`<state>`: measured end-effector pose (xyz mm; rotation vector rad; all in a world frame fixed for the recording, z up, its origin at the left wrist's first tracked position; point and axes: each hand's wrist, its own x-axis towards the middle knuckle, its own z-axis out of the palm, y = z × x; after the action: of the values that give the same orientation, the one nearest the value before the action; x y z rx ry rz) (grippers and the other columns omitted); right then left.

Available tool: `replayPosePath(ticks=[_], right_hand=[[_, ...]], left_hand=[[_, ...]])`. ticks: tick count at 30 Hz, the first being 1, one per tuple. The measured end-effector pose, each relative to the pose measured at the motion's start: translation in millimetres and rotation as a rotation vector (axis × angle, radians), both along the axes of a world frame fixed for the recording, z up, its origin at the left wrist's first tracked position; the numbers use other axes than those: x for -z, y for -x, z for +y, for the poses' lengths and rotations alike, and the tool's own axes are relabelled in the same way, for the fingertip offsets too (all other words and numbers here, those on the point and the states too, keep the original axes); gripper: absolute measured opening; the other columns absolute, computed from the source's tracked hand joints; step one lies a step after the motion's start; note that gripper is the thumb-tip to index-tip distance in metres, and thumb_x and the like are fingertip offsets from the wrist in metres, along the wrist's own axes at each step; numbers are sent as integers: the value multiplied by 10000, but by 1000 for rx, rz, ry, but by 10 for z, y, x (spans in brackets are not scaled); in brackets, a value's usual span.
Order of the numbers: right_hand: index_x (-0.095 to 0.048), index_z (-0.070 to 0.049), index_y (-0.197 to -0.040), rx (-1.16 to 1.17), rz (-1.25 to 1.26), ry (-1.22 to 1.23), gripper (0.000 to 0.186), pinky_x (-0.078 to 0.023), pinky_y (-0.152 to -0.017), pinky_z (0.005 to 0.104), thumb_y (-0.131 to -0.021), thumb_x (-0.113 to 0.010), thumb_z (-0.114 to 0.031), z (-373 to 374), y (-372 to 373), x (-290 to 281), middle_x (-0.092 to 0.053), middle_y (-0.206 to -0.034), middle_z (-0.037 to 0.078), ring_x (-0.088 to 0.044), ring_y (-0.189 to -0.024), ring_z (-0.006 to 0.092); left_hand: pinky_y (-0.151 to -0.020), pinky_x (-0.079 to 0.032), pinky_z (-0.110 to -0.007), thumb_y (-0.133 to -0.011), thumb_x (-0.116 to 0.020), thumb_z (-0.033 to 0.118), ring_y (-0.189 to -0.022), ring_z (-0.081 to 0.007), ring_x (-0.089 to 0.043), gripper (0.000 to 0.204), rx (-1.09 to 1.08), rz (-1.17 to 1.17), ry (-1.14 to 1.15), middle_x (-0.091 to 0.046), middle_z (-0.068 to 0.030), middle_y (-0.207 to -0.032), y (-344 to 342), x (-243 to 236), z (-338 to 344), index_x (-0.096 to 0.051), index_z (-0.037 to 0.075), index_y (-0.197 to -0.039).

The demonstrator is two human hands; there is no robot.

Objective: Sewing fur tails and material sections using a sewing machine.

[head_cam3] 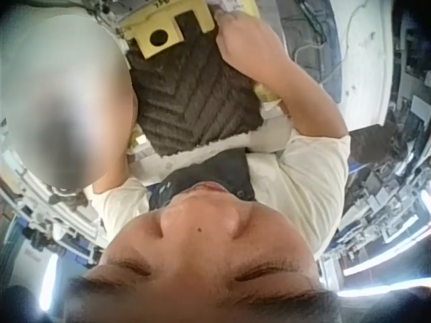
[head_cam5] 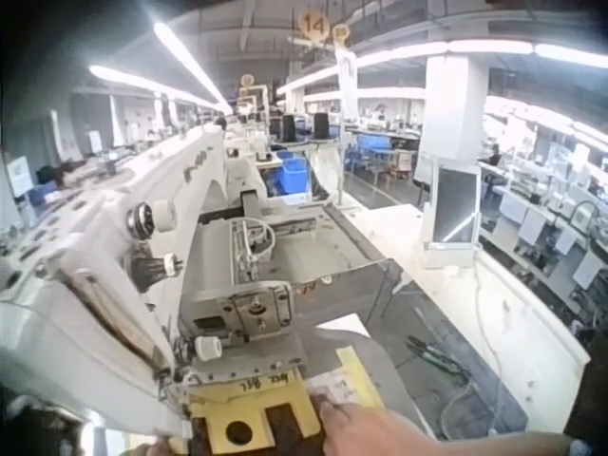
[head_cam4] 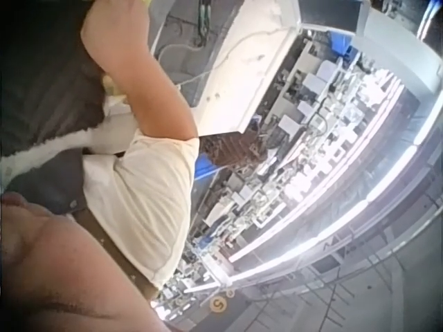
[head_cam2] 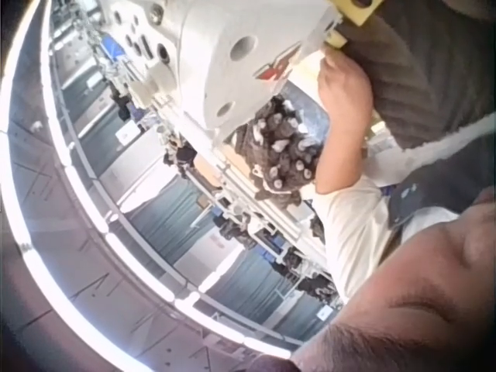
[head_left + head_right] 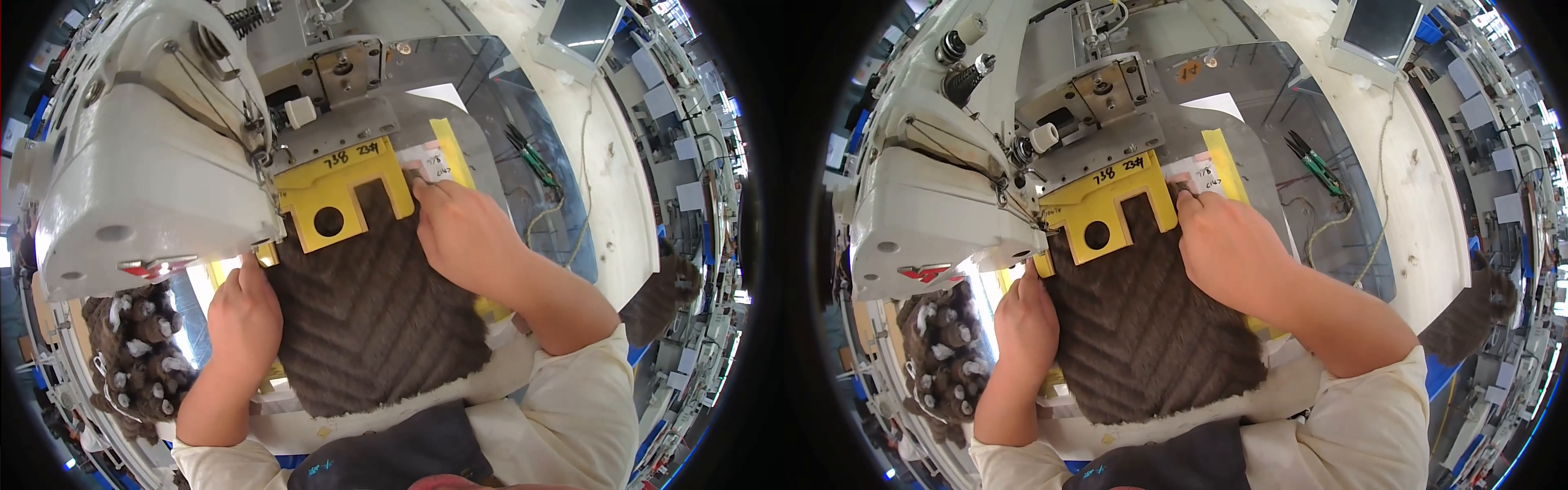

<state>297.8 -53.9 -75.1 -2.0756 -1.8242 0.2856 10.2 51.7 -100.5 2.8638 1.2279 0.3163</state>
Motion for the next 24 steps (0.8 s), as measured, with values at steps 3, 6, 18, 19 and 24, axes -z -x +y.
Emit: replayPosePath(ticks=[3,6,18,19,24], right_hand=[[-630,82,-1063,-12,10,-32,237,-570,-772,478,-877,-600,-63,29,-21,37,-688,-904,240,-686,-835,413],[-630,58,-1023,11,22,-3,199,-562,-775,502,-874,-603,-71,14,-49,27,-684,-871,248,-684,-831,435],[-692,29,-1036,15,34,9,259,-541,-838,574,-863,-579,-128,59,-17,3,-698,-912,304,-677,-910,493],[-690,35,-1016,27,92,35,246,-526,-835,586,-857,-575,-115,60,-8,-51,-684,-908,318,-664,-910,506],[-697,71,-1180,58,-3,-43,359,-523,-879,538,-872,-592,-82,0,-55,-61,-694,-998,319,-663,-979,491]], left_hand=[[-709,-552,-464,-948,-581,14,-804,-392,-671,420,-35,42,55,-667,-214,-905,4,-57,-7,-580,-89,-1355],[-717,-552,-450,-928,-555,3,-828,-370,-664,459,-22,78,48,-644,-186,-909,4,-117,16,-570,-87,-1379],[-631,-564,-404,-897,-573,108,-851,-250,-661,322,18,16,-137,-632,-118,-1030,61,67,-1,-671,-46,-1163],[-628,-563,-407,-893,-572,107,-860,-248,-663,323,3,24,-122,-634,-126,-1044,31,70,2,-673,-50,-1157],[-613,-553,-381,-871,-592,131,-839,-227,-656,414,-22,97,-172,-623,-104,-1041,-33,-15,-27,-625,-70,-1232]])
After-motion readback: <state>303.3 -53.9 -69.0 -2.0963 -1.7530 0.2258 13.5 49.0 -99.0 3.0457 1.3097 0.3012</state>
